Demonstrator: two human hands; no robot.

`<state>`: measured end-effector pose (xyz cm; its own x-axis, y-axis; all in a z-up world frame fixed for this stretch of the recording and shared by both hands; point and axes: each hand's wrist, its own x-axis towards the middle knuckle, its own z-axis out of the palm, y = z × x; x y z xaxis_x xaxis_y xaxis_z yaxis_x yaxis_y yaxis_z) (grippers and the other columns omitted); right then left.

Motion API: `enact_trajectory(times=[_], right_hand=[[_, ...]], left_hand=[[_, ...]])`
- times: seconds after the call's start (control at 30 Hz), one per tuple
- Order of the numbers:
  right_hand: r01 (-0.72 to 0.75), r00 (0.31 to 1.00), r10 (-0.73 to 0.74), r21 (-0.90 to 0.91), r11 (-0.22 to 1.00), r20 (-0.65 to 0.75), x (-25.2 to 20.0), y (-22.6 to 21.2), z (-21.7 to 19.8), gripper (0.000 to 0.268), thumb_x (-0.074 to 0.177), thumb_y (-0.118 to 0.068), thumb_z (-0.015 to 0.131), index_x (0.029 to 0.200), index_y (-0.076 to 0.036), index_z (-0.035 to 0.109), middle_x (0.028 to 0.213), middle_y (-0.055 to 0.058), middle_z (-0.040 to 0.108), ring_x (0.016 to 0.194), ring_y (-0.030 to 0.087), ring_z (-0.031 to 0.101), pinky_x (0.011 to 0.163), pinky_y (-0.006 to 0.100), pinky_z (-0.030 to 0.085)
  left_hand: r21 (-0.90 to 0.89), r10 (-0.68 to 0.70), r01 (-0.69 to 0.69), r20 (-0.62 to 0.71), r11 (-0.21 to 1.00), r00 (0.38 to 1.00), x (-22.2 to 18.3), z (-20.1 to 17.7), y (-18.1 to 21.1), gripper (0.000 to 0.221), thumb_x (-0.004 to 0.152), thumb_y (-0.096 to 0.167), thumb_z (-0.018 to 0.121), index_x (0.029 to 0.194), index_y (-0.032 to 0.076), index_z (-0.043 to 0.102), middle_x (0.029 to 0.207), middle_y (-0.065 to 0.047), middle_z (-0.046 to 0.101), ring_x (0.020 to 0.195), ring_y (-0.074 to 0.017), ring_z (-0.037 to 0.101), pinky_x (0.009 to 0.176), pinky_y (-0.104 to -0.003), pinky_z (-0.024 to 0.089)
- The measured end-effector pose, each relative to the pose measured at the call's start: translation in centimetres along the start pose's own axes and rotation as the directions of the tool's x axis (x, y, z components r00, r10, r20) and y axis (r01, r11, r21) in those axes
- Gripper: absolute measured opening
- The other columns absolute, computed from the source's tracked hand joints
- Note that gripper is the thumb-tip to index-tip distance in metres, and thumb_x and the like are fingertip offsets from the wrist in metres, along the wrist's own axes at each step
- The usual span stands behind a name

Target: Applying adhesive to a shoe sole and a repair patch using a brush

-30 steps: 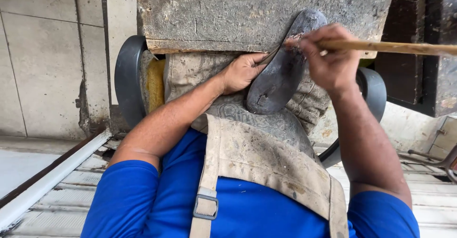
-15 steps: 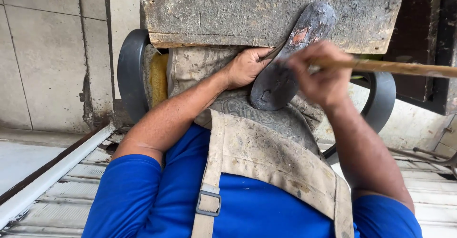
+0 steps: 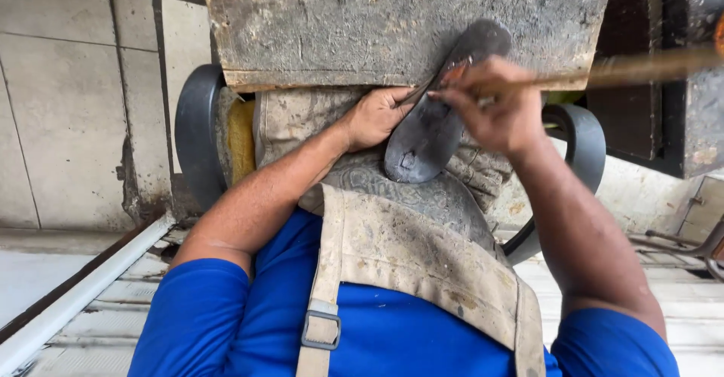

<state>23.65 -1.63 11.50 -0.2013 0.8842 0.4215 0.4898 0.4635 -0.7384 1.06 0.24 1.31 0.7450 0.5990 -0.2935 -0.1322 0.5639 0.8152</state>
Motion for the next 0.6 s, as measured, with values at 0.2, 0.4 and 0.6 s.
enact_trajectory(times=[0.2,0.4,0.6], right_hand=[[-0.008,0.986,0.014,0.036,0.999,-0.169,2.7,0.9,-2.7,0.021,0.102,0.022,0.073,0.104,0.007,0.059,0.101,0.023,0.065,0.092,0.035,0.069,0.082,0.046,0.064],[-0.364,0.931,0.337,0.336,0.869,0.138,-3.2,-3.3,-3.1,0.017,0.097,0.013,0.063,0.097,-0.004,0.059,0.092,0.011,0.068,0.083,0.019,0.071,0.074,0.030,0.060],[-0.364,0.907,0.415,0.360,0.859,-0.072,-3.3,-2.7,-3.3,0.024,0.108,0.009,0.065,0.090,-0.008,0.063,0.089,0.011,0.072,0.085,0.021,0.078,0.079,0.029,0.071]], left_hand=[[0.110,0.103,-0.109,0.056,0.988,0.993,-0.1,-0.3,0.7,0.045,0.102,0.034,0.063,0.138,0.007,0.064,0.136,0.001,0.066,0.120,-0.0083,0.061,0.106,-0.025,0.051],[-0.303,-0.012,0.047,0.115,0.952,0.993,0.2,-0.7,-1.5,0.035,0.103,0.018,0.066,0.135,0.004,0.065,0.124,-0.004,0.071,0.101,-0.0107,0.069,0.090,-0.026,0.060],[-0.237,-0.002,0.022,0.085,0.971,0.996,0.4,-0.5,-0.7,0.035,0.102,0.017,0.066,0.135,0.004,0.065,0.125,-0.003,0.071,0.103,-0.0113,0.068,0.091,-0.028,0.061]])
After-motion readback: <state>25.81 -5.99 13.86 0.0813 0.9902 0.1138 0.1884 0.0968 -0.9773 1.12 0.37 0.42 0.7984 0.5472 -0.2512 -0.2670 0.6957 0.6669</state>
